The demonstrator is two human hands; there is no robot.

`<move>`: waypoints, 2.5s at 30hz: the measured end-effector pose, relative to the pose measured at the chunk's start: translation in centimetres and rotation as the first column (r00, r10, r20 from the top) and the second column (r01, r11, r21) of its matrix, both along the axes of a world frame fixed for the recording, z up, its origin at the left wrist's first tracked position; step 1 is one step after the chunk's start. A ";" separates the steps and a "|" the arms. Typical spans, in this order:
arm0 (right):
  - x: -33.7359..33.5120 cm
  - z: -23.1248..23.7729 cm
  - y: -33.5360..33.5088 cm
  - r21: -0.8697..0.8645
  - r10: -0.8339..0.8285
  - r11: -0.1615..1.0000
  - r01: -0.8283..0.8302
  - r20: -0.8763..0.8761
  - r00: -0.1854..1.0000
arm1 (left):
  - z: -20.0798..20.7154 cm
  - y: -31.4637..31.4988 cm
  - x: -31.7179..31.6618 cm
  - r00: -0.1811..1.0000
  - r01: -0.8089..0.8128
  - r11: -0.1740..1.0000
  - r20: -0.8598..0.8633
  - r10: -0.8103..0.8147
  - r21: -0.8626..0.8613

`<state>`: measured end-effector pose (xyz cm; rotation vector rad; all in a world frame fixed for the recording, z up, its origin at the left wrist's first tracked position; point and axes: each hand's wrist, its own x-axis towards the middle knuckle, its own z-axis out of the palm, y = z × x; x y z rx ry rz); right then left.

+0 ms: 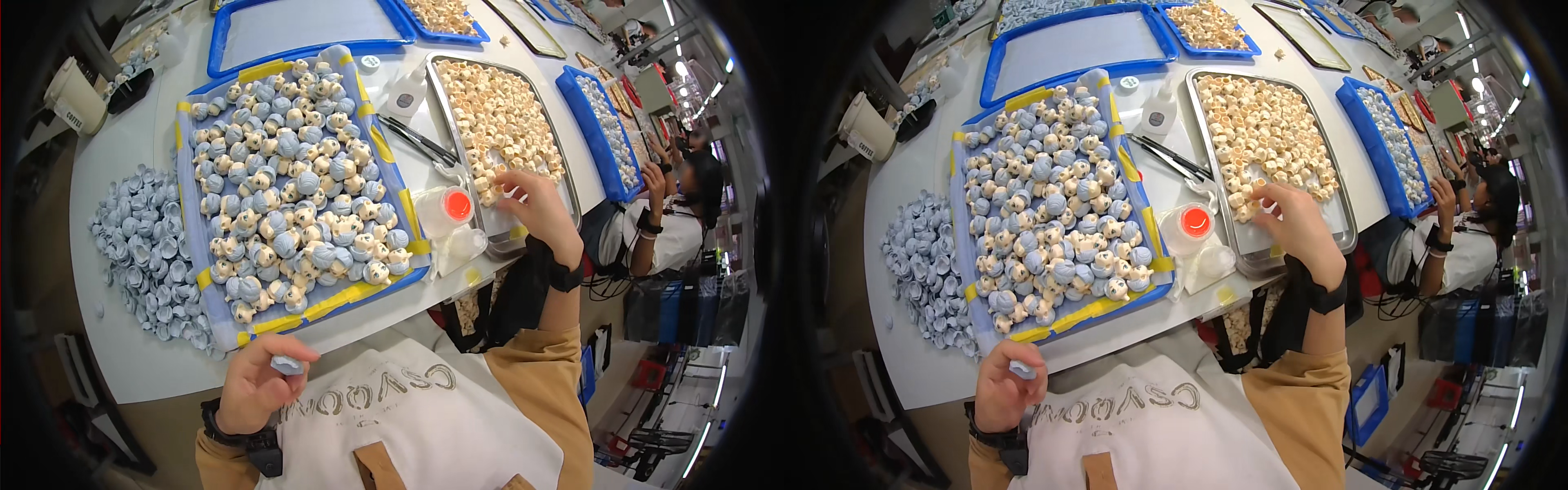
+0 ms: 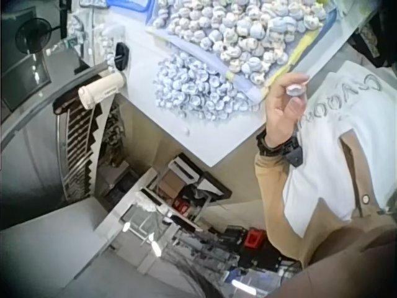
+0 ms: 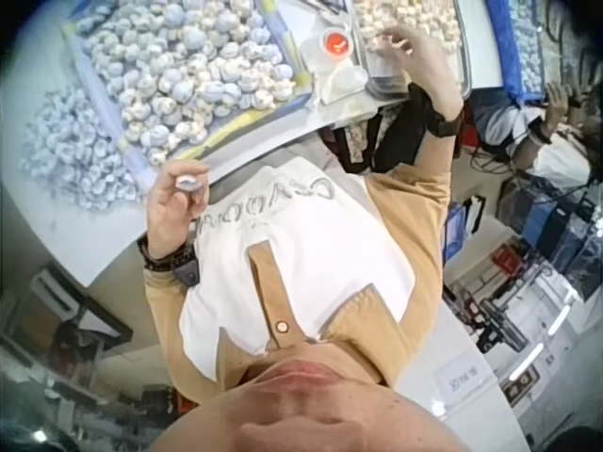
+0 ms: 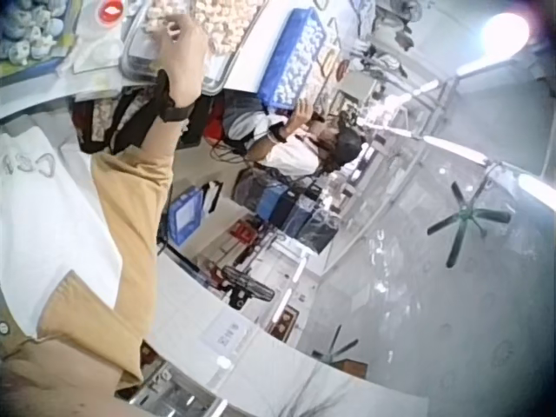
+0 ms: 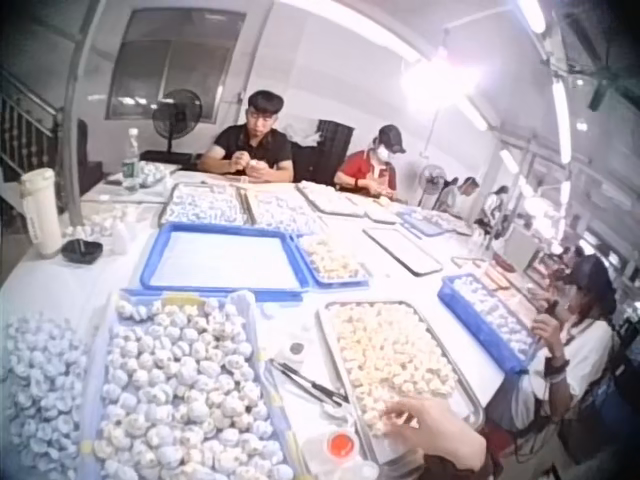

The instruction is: The person assembles small doll heads by inserting a white plastic piece into a blue plastic shell. They repeatedly pick up the blue shells and white inserts from trays, apply a small amount of red liquid from a bottle, and press the parts together. The finished heads are placed into a blue tray.

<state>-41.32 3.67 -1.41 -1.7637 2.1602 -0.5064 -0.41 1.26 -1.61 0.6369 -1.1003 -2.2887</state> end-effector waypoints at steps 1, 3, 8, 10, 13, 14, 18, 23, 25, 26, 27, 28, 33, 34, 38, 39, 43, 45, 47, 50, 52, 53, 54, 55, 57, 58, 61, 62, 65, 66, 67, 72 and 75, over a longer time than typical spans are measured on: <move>-0.1 -0.3 -0.2 0.013 0.022 1.000 -0.021 -0.021 1.000 | 0.3 0.0 0.0 1.000 -0.009 0.997 0.006 0.008 0.075; -0.5 -0.2 0.0 -0.002 0.020 1.000 -0.020 -0.045 0.999 | 0.8 -0.1 -0.1 1.000 -0.025 0.975 0.020 0.021 0.220; 4.5 2.9 1.7 -0.312 -0.097 0.944 0.103 0.035 0.995 | 0.2 -0.1 -0.2 0.998 0.044 0.979 0.026 -0.050 0.201; 9.5 4.2 3.1 -0.433 0.147 0.899 -0.061 0.167 0.975 | -0.1 -0.5 -0.9 0.996 0.090 0.977 0.009 -0.094 0.195; 15.5 3.7 2.7 -0.507 0.719 0.654 -0.562 0.186 0.669 | 0.2 -0.2 -1.2 0.990 0.139 0.970 -0.006 -0.141 0.198; 17.3 3.0 2.3 -0.540 0.757 0.598 -0.593 0.135 0.640 | 0.2 0.0 -1.2 0.993 0.117 0.975 -0.018 -0.115 0.189; 20.7 1.8 1.7 -0.659 0.706 0.547 -0.516 0.032 0.707 | -0.2 -0.1 -0.3 0.997 0.047 0.990 0.054 -0.055 0.134; 21.7 1.9 1.1 -0.716 0.688 0.531 -0.454 0.050 0.724 | 0.0 0.0 -0.4 0.996 0.019 0.995 0.082 -0.027 0.097; 21.7 2.0 1.2 -0.727 0.714 0.535 -0.430 0.117 0.690 | -0.2 -0.1 -0.1 0.992 0.098 0.992 0.077 -0.105 0.083; 21.6 2.0 1.3 -0.716 0.716 0.548 -0.433 0.135 0.685 | -0.3 -0.2 0.0 0.986 0.140 0.987 0.075 -0.146 0.077; 21.5 2.0 1.5 -0.704 0.717 0.562 -0.435 0.152 0.680 | -0.2 -0.3 0.0 0.986 0.137 0.988 0.082 -0.143 0.073; 21.3 1.9 1.7 -0.689 0.718 0.576 -0.439 0.170 0.675 | -0.3 -0.3 0.0 0.987 0.133 0.989 0.086 -0.139 0.070; 18.2 2.6 1.9 -0.682 0.603 0.650 -0.336 0.193 0.774 | -0.4 0.1 -0.4 0.999 0.029 0.990 -0.044 -0.023 0.135; 16.4 3.6 1.8 -0.665 0.479 0.676 -0.316 0.071 0.875 | -0.2 0.1 -0.3 1.000 0.019 0.988 -0.027 -0.015 0.151; 10.7 5.7 1.1 -0.445 0.057 0.893 -0.064 -0.029 0.998 | -1.0 -0.3 -0.1 1.000 0.023 0.996 -0.019 -0.022 0.081; 9.9 5.2 0.7 -0.432 0.080 0.898 -0.084 -0.027 0.996 | -0.9 -0.2 -0.1 1.000 0.021 0.996 -0.022 -0.019 0.082; 9.1 4.2 -0.3 -0.396 0.169 0.899 -0.185 -0.075 0.983 | -0.8 -0.3 -0.2 0.999 0.000 0.995 -0.032 0.003 0.100; 9.1 3.9 -0.5 -0.390 0.163 0.905 -0.171 -0.054 0.985 | -0.8 -0.4 -0.2 0.999 -0.015 0.994 -0.029 0.019 0.106; 9.1 3.6 -0.6 -0.383 0.165 0.908 -0.169 -0.046 0.985 | -0.8 -0.3 -0.1 0.999 -0.030 0.994 -0.019 0.032 0.101; 8.8 3.5 -0.6 -0.373 0.169 0.911 -0.177 -0.055 0.984 | -0.6 -0.6 -0.1 1.000 0.004 0.993 -0.029 -0.001 0.119; 8.7 3.4 -0.6 -0.372 0.174 0.911 -0.181 -0.053 0.983 | -0.5 -0.6 -0.2 1.000 0.010 0.992 -0.020 -0.007 0.125; 8.7 3.4 -0.6 -0.370 0.175 0.911 -0.181 -0.050 0.983 | -0.4 -0.6 -0.2 1.000 0.013 0.992 -0.015 -0.011 0.128; 8.7 3.4 -0.6 -0.369 0.176 0.912 -0.181 -0.048 0.983 | -0.2 -0.6 -0.4 1.000 -0.006 0.990 -0.016 0.008 0.143; 8.6 3.4 -0.6 -0.367 0.176 0.912 -0.180 -0.045 0.983 | 0.1 -0.6 -0.6 1.000 -0.024 0.987 -0.015 0.027 0.157; 8.7 3.5 -0.5 -0.371 0.161 0.914 -0.163 -0.036 0.986 | 0.1 -0.5 -0.5 0.999 -0.043 0.986 -0.013 0.046 0.163; 8.7 3.5 -0.4 -0.373 0.150 0.916 -0.151 -0.031 0.988 | -0.2 -0.5 -0.4 0.999 -0.038 0.987 -0.011 0.040 0.157; 8.5 3.1 0.1 -0.383 0.111 0.918 -0.100 0.008 0.994 | -0.5 -0.5 -0.6 0.998 -0.060 0.993 0.002 0.061 0.105; 8.4 3.0 0.3 -0.384 0.099 0.919 -0.087 0.010 0.995 | -0.5 -0.5 -0.7 0.997 -0.075 0.994 0.006 0.075 0.081; 8.6 2.6 0.9 -0.412 0.050 0.911 -0.033 0.031 0.998 | -0.4 -0.5 -0.5 0.997 -0.072 0.992 0.018 0.071 0.099; 9.1 2.4 1.1 -0.437 0.027 0.900 -0.001 0.055 0.998 | -0.3 -0.4 -0.5 0.997 -0.071 0.991 0.010 0.070 0.114; 9.6 2.3 1.4 -0.459 0.006 0.888 0.031 0.079 0.997 | -0.2 -0.4 -0.6 0.997 -0.071 0.989 0.002 0.071 0.129; 15.6 2.9 2.8 -0.599 0.460 0.780 -0.182 0.353 0.815 | -0.1 -0.7 -1.1 1.000 -0.024 0.990 -0.001 0.024 0.141; 18.9 2.5 1.6 -0.677 0.664 0.658 -0.328 0.317 0.677 | -0.2 -0.4 -1.0 0.999 -0.042 0.988 0.002 0.043 0.146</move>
